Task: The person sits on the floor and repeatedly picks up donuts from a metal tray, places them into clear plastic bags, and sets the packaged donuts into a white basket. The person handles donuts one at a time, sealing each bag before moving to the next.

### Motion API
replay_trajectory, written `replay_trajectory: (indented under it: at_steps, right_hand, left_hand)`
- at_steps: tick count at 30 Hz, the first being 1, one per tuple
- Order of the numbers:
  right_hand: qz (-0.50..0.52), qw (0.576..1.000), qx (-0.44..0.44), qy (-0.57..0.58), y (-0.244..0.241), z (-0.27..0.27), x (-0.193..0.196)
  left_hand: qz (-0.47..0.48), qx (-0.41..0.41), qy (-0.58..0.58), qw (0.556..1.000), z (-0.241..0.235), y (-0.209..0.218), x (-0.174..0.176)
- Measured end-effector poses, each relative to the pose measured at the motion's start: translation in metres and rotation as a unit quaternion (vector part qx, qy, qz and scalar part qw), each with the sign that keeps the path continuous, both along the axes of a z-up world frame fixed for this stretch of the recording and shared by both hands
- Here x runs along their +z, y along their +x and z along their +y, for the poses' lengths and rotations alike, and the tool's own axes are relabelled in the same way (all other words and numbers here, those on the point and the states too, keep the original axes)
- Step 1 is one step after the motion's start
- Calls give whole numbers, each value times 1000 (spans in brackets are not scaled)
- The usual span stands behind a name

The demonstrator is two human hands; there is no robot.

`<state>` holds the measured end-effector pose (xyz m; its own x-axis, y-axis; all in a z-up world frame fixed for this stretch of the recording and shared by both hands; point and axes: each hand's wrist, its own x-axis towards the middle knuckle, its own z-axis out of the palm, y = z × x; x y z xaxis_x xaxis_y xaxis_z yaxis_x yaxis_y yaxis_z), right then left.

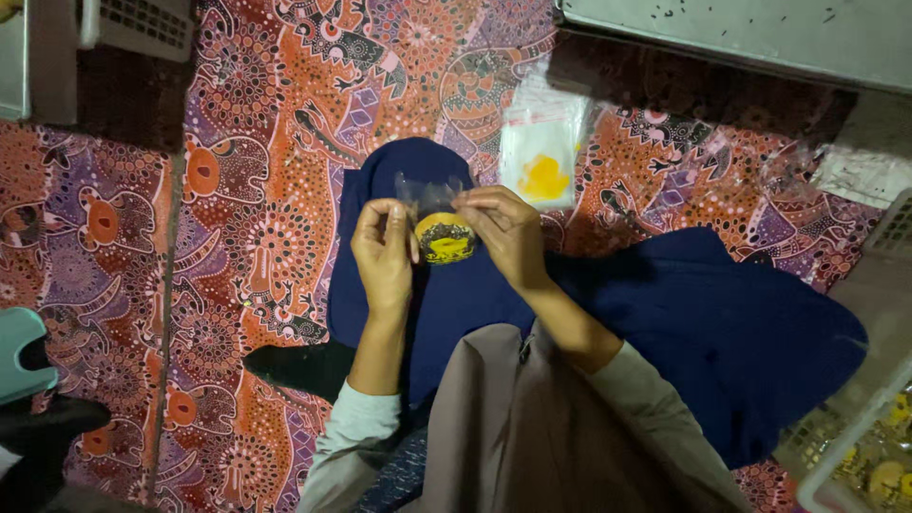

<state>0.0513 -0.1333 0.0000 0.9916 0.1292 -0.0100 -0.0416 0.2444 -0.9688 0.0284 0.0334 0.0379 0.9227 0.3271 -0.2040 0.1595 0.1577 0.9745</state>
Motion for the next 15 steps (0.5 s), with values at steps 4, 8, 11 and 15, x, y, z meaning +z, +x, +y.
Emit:
replay_trajectory:
  at_steps: [4, 8, 11, 15]
  right_hand:
    - [-29, 998, 42, 39, 10, -7, 13]
    - [-71, 995, -1, -69, -4, -10, 8]
    - [33, 993, 12, -111, -4, -9, -13]
    - [151, 982, -17, -114, 3, -34, -69]
  left_hand:
    - [-105, 20, 32, 994, -13, 1, 16]
    - [-182, 66, 75, 978, -12, -13, 14]
    - [-30, 32, 303, 952, -9, -7, 7]
    - [-87, -47, 366, 925, -35, 18, -11]
